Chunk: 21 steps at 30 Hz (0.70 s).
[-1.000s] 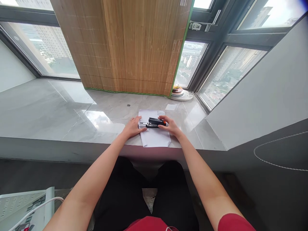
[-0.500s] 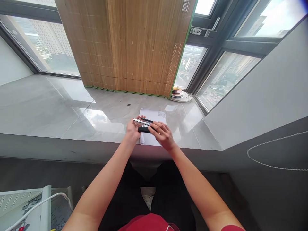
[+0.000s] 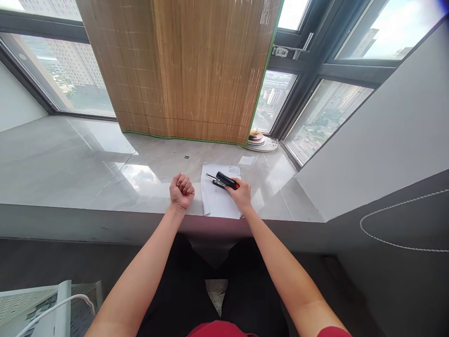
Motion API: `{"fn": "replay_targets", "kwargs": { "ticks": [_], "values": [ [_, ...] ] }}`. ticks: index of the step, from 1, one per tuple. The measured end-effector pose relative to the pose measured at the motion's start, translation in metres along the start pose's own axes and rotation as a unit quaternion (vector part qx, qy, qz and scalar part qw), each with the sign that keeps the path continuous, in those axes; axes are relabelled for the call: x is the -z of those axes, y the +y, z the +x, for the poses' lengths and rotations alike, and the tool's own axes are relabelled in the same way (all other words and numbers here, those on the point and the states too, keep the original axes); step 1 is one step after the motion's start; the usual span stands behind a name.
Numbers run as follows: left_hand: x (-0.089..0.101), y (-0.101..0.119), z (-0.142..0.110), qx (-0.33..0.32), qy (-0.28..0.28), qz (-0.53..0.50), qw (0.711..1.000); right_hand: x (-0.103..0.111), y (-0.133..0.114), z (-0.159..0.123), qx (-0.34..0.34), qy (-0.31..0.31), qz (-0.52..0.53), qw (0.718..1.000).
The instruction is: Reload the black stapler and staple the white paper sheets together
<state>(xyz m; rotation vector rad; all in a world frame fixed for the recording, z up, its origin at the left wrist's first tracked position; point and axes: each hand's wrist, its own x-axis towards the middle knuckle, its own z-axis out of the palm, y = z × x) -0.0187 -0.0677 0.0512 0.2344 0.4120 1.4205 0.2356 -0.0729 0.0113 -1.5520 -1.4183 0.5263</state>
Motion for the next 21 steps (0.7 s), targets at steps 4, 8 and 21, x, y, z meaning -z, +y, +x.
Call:
{"fn": "replay_targets", "kwargs": {
  "ticks": [4, 8, 21],
  "values": [
    [-0.021, -0.016, -0.015, 0.023, 0.011, -0.01, 1.0, 0.011, -0.016, -0.005, 0.056, 0.041, -0.009, 0.998],
    [-0.045, -0.044, -0.032, 0.033, -0.039, 0.047, 0.998, 0.019, -0.056, -0.035, 0.207, 0.068, 0.061, 0.974],
    [-0.01, -0.012, -0.013, -0.208, -0.126, 0.678, 0.693, 0.021, -0.064, -0.058, 0.241, 0.056, 0.05, 0.968]
  ]
}}
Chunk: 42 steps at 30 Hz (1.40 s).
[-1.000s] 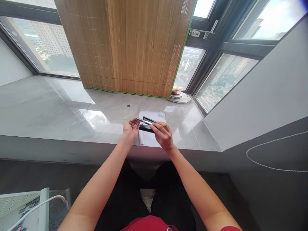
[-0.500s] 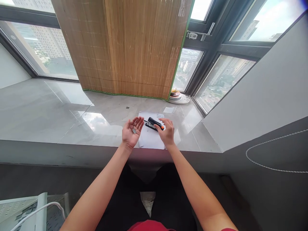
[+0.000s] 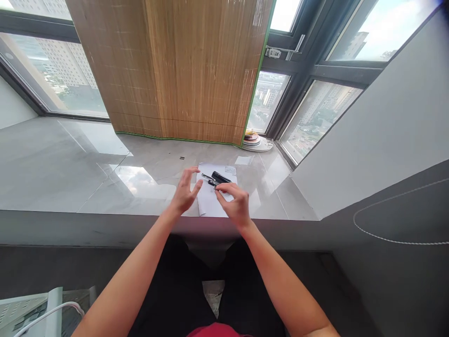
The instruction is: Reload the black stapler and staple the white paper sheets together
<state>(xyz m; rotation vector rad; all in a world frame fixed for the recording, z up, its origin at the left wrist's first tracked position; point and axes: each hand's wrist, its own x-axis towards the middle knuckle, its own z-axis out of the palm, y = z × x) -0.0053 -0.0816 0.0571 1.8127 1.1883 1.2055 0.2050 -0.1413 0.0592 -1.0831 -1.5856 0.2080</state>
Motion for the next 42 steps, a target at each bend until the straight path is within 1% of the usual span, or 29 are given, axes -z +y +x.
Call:
{"fn": "replay_targets", "kwargs": {
  "ticks": [1, 2, 3, 4, 5, 6, 8, 9, 11, 14, 16, 19, 21, 24, 26, 29, 32, 34, 36, 38, 40, 42],
  "values": [
    [0.015, -0.017, 0.004, 0.018, 0.012, 0.153, 0.988, 0.011, 0.016, 0.008, -0.008, 0.006, -0.025, 1.0],
    [0.028, -0.033, 0.006, 0.056, 0.012, 0.275, 0.96, 0.023, 0.036, 0.018, -0.019, 0.011, -0.053, 0.998],
    [0.039, -0.048, 0.007, 0.104, 0.014, 0.36, 0.927, 0.036, 0.058, 0.03, -0.042, 0.015, -0.088, 0.995],
    [0.046, -0.061, 0.008, 0.134, -0.003, 0.411, 0.902, 0.048, 0.082, 0.042, -0.075, 0.011, -0.126, 0.989],
    [0.051, -0.071, 0.007, 0.138, -0.013, 0.439, 0.888, 0.06, 0.106, 0.056, -0.115, 0.006, -0.165, 0.98],
    [0.053, -0.078, 0.006, 0.127, -0.024, 0.452, 0.883, 0.071, 0.13, 0.07, -0.155, -0.001, -0.205, 0.966],
    [0.051, -0.084, 0.004, 0.099, -0.024, 0.455, 0.885, 0.085, 0.169, 0.101, -0.226, -0.01, -0.274, 0.935],
    [0.049, -0.084, 0.004, 0.088, -0.016, 0.454, 0.886, 0.089, 0.184, 0.115, -0.242, -0.013, -0.287, 0.927],
    [0.047, -0.081, 0.004, 0.077, 0.008, 0.458, 0.886, 0.09, 0.206, 0.142, -0.26, -0.022, -0.3, 0.918],
    [0.047, -0.078, 0.005, 0.058, 0.02, 0.46, 0.886, 0.078, 0.223, 0.166, -0.268, -0.045, -0.303, 0.913],
    [0.049, -0.076, 0.006, 0.044, 0.019, 0.455, 0.889, 0.066, 0.23, 0.17, -0.274, -0.065, -0.303, 0.91],
    [0.051, -0.074, 0.005, 0.024, 0.025, 0.455, 0.89, 0.054, 0.234, 0.167, -0.281, -0.082, -0.303, 0.907],
    [0.051, -0.072, 0.005, 0.019, 0.025, 0.46, 0.888, 0.053, 0.233, 0.162, -0.28, -0.075, -0.306, 0.907],
    [0.052, -0.07, 0.005, 0.028, 0.016, 0.462, 0.886, 0.059, 0.224, 0.149, -0.288, -0.054, -0.317, 0.902],
    [0.052, -0.071, 0.006, 0.038, 0.014, 0.463, 0.886, 0.062, 0.213, 0.13, -0.303, -0.071, -0.319, 0.895],
    [0.049, -0.075, 0.006, 0.055, 0.02, 0.473, 0.879, 0.057, 0.191, 0.089, -0.304, -0.139, -0.306, 0.891],
    [0.047, -0.078, 0.004, 0.065, 0.026, 0.482, 0.873, 0.043, 0.17, 0.053, -0.25, -0.169, -0.352, 0.886],
    [0.046, -0.079, 0.006, 0.083, 0.022, 0.481, 0.873, 0.035, 0.161, 0.042, -0.219, -0.181, -0.402, 0.87],
    [0.044, -0.078, 0.017, 0.122, 0.017, 0.474, 0.872, 0.03, 0.156, 0.041, -0.214, -0.197, -0.429, 0.855],
    [0.042, -0.077, 0.038, 0.148, 0.01, 0.46, 0.875, 0.029, 0.155, 0.045, -0.218, -0.21, -0.431, 0.85],
    [0.038, -0.079, 0.067, 0.14, 0.022, 0.422, 0.896, 0.03, 0.155, 0.049, -0.219, -0.217, -0.423, 0.852],
    [0.031, -0.082, 0.097, 0.119, 0.024, 0.406, 0.906, 0.032, 0.154, 0.05, -0.221, -0.215, -0.417, 0.855]
  ]
}}
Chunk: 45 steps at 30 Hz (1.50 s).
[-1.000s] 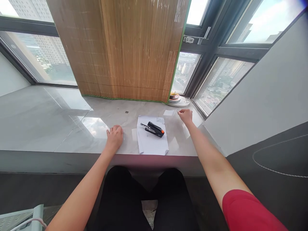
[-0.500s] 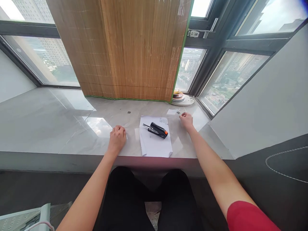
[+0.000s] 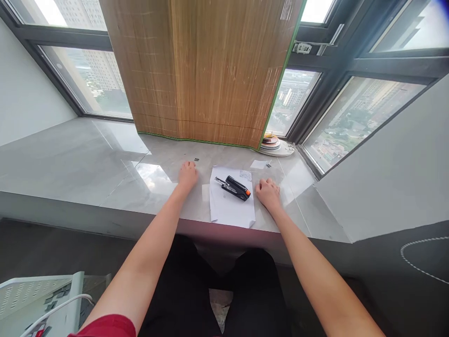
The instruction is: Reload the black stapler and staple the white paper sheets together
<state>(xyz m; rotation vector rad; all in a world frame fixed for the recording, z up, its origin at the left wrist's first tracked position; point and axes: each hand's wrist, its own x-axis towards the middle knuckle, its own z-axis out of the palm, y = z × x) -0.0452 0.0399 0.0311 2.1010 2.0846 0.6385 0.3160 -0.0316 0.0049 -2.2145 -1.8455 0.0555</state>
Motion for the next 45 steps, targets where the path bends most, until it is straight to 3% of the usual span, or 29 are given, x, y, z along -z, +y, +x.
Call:
{"fn": "replay_targets", "kwargs": {
  "ticks": [3, 6, 15, 19, 22, 25, 28, 30, 35, 37, 41, 45],
  "values": [
    [-0.009, 0.011, 0.032, -0.024, -0.006, -0.002, 1.0, 0.002, -0.001, -0.002, -0.003, 0.004, 0.005, 1.0],
    [-0.016, 0.016, 0.04, -0.037, -0.017, 0.002, 0.999, 0.002, -0.003, -0.004, -0.002, 0.011, 0.005, 1.0],
    [-0.023, 0.019, -0.011, -0.013, -0.005, 0.031, 0.999, -0.001, -0.002, -0.003, 0.004, 0.036, 0.044, 0.998],
    [-0.028, 0.018, -0.026, -0.032, 0.041, -0.013, 0.999, 0.001, -0.001, -0.005, 0.007, 0.052, 0.069, 0.996],
    [-0.028, 0.02, -0.026, -0.025, 0.091, -0.07, 0.993, 0.004, -0.004, -0.009, 0.072, 0.112, 0.125, 0.983],
    [-0.023, 0.024, -0.027, -0.048, 0.108, -0.134, 0.984, 0.006, -0.01, -0.015, 0.179, 0.149, 0.248, 0.94],
    [-0.018, 0.031, -0.034, -0.043, 0.137, -0.228, 0.963, 0.006, -0.018, -0.018, 0.288, 0.115, 0.316, 0.897],
    [-0.018, 0.036, -0.041, -0.038, 0.15, -0.296, 0.942, 0.004, -0.023, -0.018, 0.34, 0.076, 0.305, 0.886],
    [-0.022, 0.047, -0.049, -0.134, 0.05, -0.407, 0.902, -0.004, -0.027, -0.017, 0.349, 0.032, 0.266, 0.898],
    [-0.023, 0.049, -0.049, -0.144, 0.017, -0.438, 0.887, -0.007, -0.027, -0.017, 0.349, 0.03, 0.258, 0.9],
    [-0.023, 0.047, -0.051, -0.152, 0.022, -0.464, 0.873, -0.01, -0.024, -0.019, 0.357, 0.059, 0.256, 0.896],
    [-0.023, 0.042, -0.052, -0.251, 0.034, -0.422, 0.871, -0.011, -0.02, -0.019, 0.376, 0.099, 0.267, 0.882]
  ]
}}
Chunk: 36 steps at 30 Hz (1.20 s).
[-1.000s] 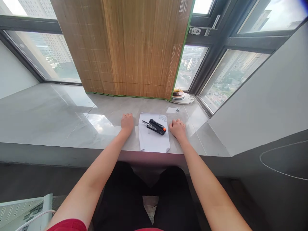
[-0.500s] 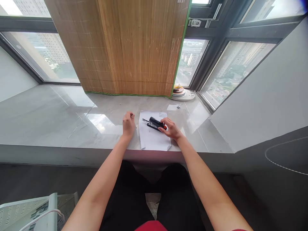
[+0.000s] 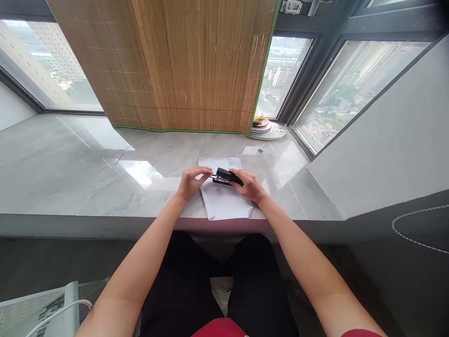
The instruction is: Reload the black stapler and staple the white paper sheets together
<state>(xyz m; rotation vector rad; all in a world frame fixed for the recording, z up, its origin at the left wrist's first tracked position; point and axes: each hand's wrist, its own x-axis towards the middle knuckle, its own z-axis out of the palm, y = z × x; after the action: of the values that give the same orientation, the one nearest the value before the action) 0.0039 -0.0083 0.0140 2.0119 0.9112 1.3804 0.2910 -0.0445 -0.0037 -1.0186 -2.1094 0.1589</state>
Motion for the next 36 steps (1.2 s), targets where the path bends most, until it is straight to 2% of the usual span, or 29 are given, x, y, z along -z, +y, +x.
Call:
{"fn": "replay_targets", "kwargs": {
  "ticks": [2, 4, 9, 14, 21, 36],
  "values": [
    [0.0018, -0.0001, -0.0006, -0.037, -0.019, 0.021, 0.999, 0.0006, 0.0014, 0.0, 0.01, 0.011, 0.0, 1.0],
    [0.0031, 0.0008, -0.0003, -0.044, -0.031, 0.04, 0.998, 0.0011, 0.0019, 0.0002, 0.015, 0.013, 0.002, 1.0],
    [0.0042, 0.0022, 0.0021, -0.017, -0.07, 0.095, 0.993, 0.0032, 0.0002, 0.0008, 0.015, 0.008, 0.011, 1.0],
    [0.0037, 0.0004, 0.0041, -0.004, -0.111, 0.042, 0.993, 0.0043, -0.001, 0.0008, 0.003, 0.005, 0.02, 1.0],
    [0.0043, 0.0048, 0.0063, 0.038, -0.111, 0.033, 0.992, 0.004, -0.002, 0.0015, 0.017, 0.002, 0.018, 1.0],
    [0.0041, 0.0065, 0.0072, 0.044, -0.129, 0.051, 0.989, 0.0046, -0.0017, 0.0019, 0.028, 0.006, 0.012, 1.0]
  ]
}}
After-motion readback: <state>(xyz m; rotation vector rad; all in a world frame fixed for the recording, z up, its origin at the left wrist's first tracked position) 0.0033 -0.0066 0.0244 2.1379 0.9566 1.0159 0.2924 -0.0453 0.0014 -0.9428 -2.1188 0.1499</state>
